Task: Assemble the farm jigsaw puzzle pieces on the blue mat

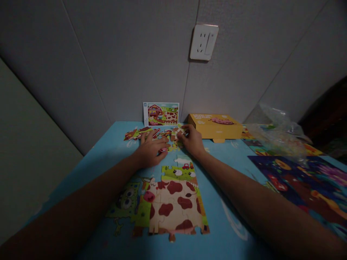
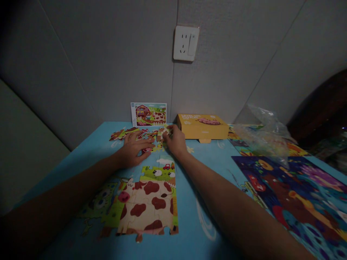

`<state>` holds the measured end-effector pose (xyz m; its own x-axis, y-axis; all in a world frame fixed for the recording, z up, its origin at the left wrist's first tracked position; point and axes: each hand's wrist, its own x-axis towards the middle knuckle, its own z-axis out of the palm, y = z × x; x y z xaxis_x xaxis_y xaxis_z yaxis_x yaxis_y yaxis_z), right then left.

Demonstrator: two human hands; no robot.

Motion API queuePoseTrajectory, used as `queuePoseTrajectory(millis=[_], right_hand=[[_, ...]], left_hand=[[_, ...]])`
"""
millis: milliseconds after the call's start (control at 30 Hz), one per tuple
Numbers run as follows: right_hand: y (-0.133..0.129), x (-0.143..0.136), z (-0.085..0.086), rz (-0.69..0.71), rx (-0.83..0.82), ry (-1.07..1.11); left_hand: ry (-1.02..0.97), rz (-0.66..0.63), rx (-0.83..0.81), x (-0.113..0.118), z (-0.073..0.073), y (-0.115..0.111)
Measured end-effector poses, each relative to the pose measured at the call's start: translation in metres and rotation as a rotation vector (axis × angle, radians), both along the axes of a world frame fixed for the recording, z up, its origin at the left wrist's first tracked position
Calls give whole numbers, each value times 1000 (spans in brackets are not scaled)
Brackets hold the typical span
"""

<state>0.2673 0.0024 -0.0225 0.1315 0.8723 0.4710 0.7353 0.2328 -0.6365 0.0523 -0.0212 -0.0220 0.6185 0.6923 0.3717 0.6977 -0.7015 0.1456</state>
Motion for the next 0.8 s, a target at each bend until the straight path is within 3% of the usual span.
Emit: queuePoseTrajectory(millis=[167, 300, 400, 500, 633, 800], right_hand=[[-4, 4, -6, 99, 77, 421], [-4, -8, -4, 273, 61, 518], [-7, -13, -1, 236, 71, 459], [-10, -10, 1, 122, 87, 339], [-12, -7, 5, 6, -73, 90], [-15, -10, 13, -47, -192, -201]], left_hand=[[-38, 32, 12, 2, 3, 0], [-114, 14, 32, 3, 3, 2], [-144, 75, 48, 3, 5, 4], [-259, 256, 98, 2, 10, 5], [-385, 440, 121, -3, 14, 7], [-383, 482, 82, -5, 14, 7]])
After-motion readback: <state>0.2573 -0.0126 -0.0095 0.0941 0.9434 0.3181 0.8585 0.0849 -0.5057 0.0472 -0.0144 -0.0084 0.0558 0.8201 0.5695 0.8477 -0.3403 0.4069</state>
